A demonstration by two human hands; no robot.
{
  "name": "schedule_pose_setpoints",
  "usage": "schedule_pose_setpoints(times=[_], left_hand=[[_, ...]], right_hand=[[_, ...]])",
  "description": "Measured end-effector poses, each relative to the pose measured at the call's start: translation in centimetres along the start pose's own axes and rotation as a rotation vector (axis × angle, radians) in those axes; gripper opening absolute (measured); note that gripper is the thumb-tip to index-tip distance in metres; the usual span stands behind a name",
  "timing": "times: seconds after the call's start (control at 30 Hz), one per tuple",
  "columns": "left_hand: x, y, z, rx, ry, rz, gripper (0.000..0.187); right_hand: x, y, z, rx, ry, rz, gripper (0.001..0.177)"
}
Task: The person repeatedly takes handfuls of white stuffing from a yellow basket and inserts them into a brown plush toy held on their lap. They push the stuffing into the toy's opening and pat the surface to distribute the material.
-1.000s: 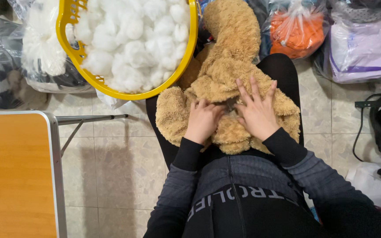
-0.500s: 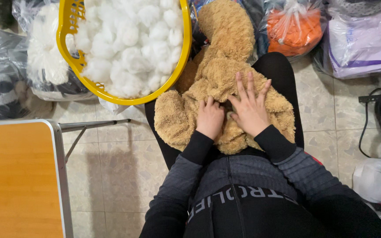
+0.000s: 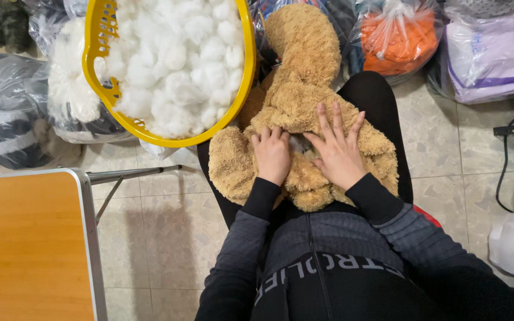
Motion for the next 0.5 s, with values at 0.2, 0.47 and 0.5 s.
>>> schedule_pose_setpoints(times=[0.2,0.47,0.5], left_hand=[[3.5,0.2,0.7,0.163,-0.077,-0.344,0.029],[7.9,0.3,1.9,0.140,0.145,-0.431,0.018],[7.5,0.4,2.1,0.137,0.142,-0.408,0.017]], right_hand=[[0.0,0.1,0.0,0.022,-0.033,-0.034,0.063],[0.2,-0.1,-0.2,-0.011,-0.030,0.016,0.070],[0.1,0.0,-0.1,-0.004,-0.028,0.012,0.069]])
Point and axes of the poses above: each hand's wrist, its own y-axis towards the middle knuckle, its own x-axis out of the palm, z = x × y, the point moved 2 cm from there along y, towards the middle knuckle, and after that the axes turned 2 degrees about -y, right-handed, at the moved point
